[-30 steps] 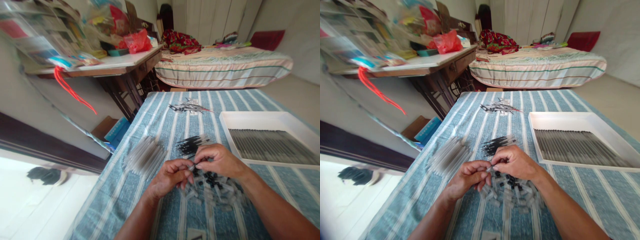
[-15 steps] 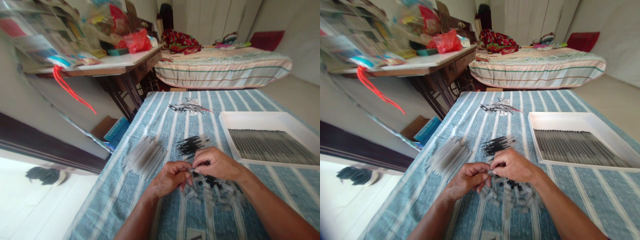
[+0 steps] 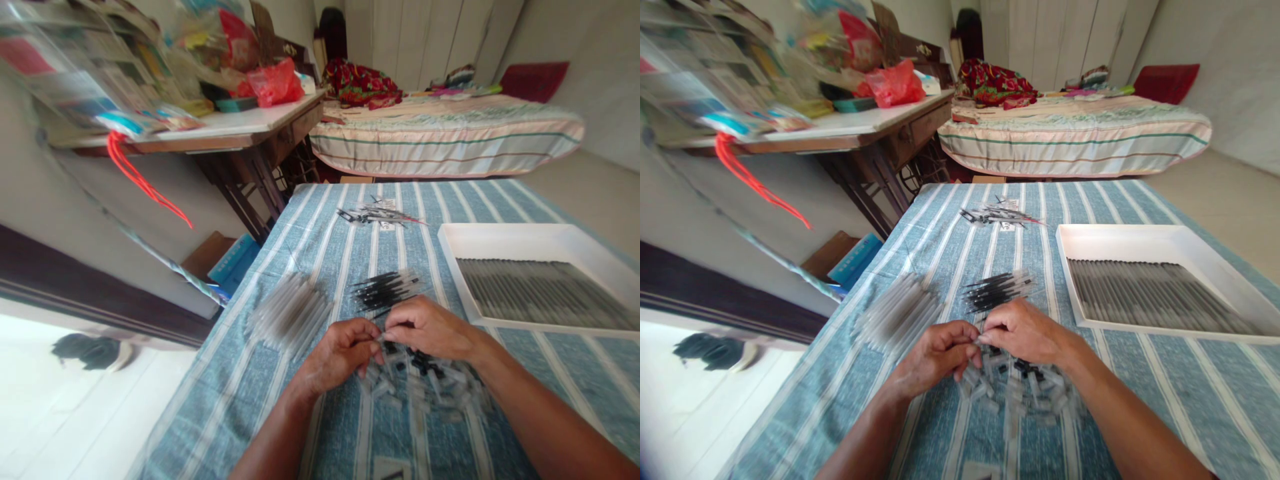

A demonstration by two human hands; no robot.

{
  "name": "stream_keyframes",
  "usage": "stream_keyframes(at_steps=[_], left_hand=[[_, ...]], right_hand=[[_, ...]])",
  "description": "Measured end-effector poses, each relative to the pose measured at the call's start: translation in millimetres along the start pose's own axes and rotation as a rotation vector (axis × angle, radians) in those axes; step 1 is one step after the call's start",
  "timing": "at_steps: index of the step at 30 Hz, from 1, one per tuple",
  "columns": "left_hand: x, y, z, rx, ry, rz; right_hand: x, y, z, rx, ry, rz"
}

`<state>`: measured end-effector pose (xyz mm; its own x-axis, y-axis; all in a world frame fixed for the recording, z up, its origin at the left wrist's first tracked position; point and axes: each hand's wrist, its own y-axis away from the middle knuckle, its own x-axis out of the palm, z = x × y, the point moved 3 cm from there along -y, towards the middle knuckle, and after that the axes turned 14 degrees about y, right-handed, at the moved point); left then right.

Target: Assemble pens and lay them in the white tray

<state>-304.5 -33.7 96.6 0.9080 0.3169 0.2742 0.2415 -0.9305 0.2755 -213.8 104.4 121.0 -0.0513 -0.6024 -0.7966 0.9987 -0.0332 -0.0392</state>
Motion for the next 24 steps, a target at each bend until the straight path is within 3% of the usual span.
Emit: stream_keyframes(at_steps=[9, 15, 24], left_hand=[[2.4, 2.2, -5.5, 0.026, -0.009, -0.034], [1.2, 1.6, -3.5, 0.028, -0.019, -0.030], [1.7, 1.6, -4.5, 0.032, -0.010, -0.033]], right_hand=[[-1.1, 3.1, -3.0, 0.087, -0.173, 0.026], [1.8, 1.8, -1.0, 0.084, -0.062, 0.019], [3.9, 2.2, -2.2, 0.115, -0.103, 0.036]])
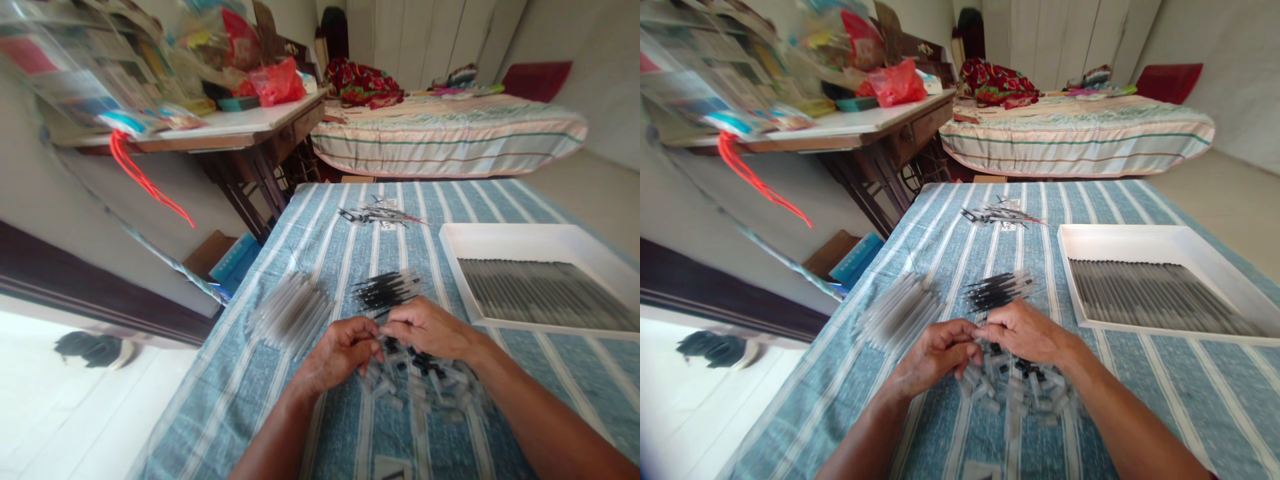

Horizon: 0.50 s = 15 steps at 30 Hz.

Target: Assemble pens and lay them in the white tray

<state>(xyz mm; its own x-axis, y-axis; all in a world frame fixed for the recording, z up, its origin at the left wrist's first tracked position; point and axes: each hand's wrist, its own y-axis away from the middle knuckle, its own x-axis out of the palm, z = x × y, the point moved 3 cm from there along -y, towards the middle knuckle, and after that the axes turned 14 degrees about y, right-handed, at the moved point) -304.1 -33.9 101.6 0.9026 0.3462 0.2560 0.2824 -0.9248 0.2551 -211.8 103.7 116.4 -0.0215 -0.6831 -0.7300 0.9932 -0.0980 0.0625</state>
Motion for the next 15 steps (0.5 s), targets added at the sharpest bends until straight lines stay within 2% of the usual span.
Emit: stream_keyframes(at_steps=[15], left_hand=[[0.0, -0.4, 0.8, -0.001, 0.006, 0.009]], right_hand=[[0.3, -0.6, 1.3, 0.008, -0.038, -0.002]])
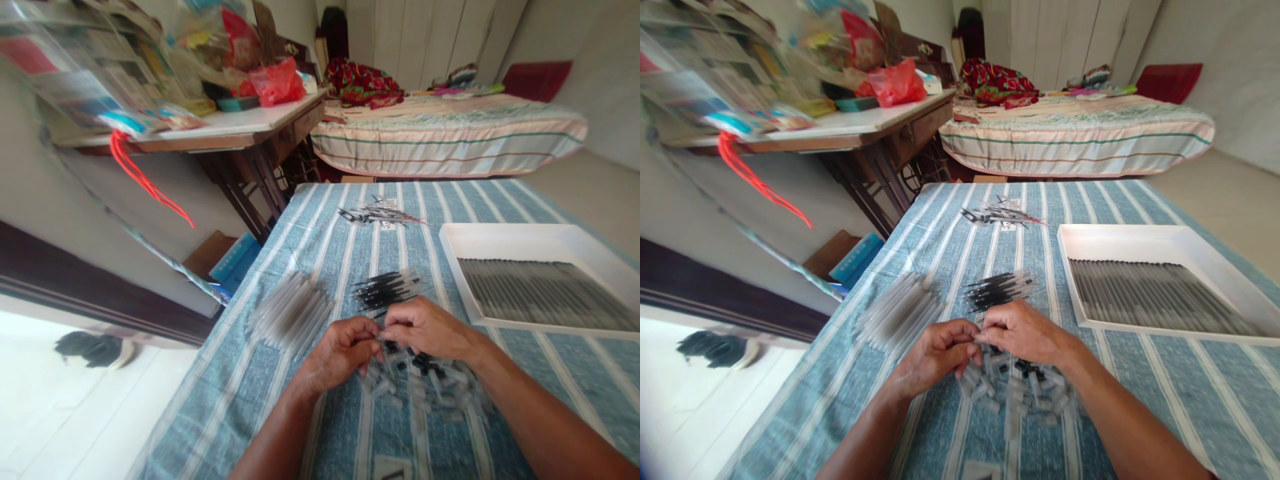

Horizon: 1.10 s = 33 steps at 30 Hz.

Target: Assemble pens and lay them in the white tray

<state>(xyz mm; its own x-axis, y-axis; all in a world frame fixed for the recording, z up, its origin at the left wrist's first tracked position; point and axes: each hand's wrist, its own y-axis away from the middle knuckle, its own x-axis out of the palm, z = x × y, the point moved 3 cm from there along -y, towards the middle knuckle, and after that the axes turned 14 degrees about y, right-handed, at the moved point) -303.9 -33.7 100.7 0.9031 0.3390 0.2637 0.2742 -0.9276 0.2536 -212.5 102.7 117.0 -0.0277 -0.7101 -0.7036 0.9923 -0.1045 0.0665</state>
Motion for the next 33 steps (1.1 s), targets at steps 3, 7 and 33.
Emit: stream_keyframes(at_steps=[3, 7, 33], left_hand=[[-0.5, 0, 1, 0.004, 0.000, -0.007], [0.2, 0, -1, 0.000, -0.005, -0.001], [1.6, 2, -14, 0.399, -0.677, -0.164]], right_hand=[[1, 0, -1, 0.023, 0.012, 0.002], [1, 1, -1, 0.008, -0.016, 0.007], [2, -1, -6, 0.136, -0.149, -0.022]])
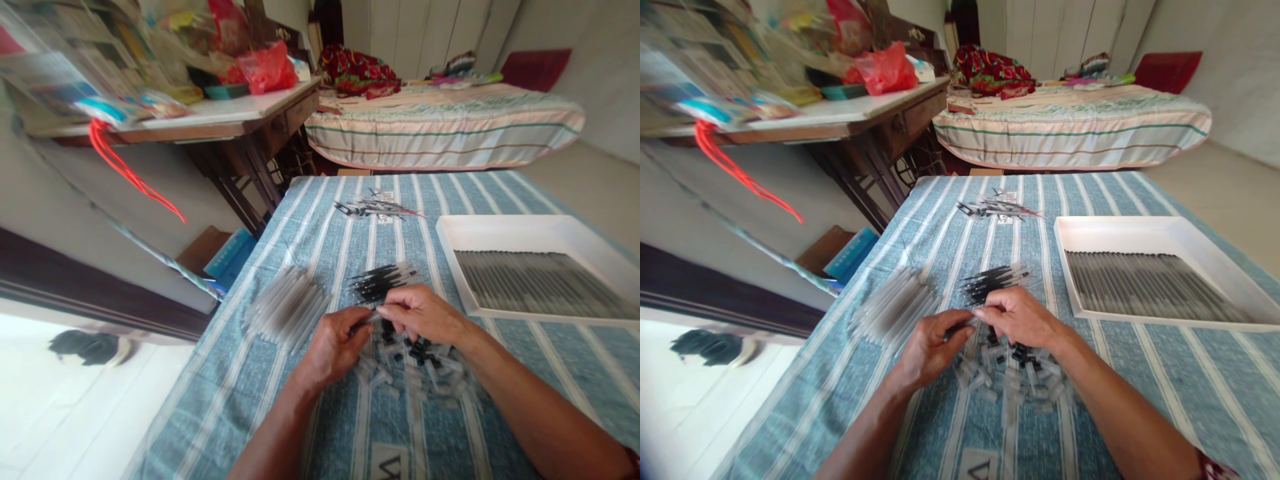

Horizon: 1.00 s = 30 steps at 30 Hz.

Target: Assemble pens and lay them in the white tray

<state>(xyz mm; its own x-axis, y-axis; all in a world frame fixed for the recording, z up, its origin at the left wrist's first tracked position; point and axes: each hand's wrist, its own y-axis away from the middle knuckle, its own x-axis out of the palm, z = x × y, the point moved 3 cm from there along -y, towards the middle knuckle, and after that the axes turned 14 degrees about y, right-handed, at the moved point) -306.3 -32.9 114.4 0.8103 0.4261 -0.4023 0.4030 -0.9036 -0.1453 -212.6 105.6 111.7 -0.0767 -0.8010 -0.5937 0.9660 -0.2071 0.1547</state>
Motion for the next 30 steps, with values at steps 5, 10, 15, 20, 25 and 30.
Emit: stream_keyframes(at_steps=[5, 10, 15, 20, 25, 30], left_hand=[[-15.4, -2, 1, 0.040, 0.039, -0.190], [-30.8, -1, 13, -0.115, 0.206, -0.439], [-29.6, -2, 17, -0.231, 0.494, -0.504], [-28.2, -3, 13, -0.278, 0.628, -0.570], [-26.0, -3, 11, -0.295, 0.672, -0.557], [-23.5, -2, 11, -0.329, 0.686, -0.545]], right_hand=[[-11, -3, -8, -0.011, 0.128, -0.135], [-19, -8, -22, -0.012, 0.346, -0.253], [-13, -8, -22, 0.011, 0.469, -0.090], [-1, -5, -8, -0.043, 0.587, 0.040], [12, -6, -3, -0.032, 0.864, 0.085], [16, -6, -4, -0.044, 0.930, 0.103]])
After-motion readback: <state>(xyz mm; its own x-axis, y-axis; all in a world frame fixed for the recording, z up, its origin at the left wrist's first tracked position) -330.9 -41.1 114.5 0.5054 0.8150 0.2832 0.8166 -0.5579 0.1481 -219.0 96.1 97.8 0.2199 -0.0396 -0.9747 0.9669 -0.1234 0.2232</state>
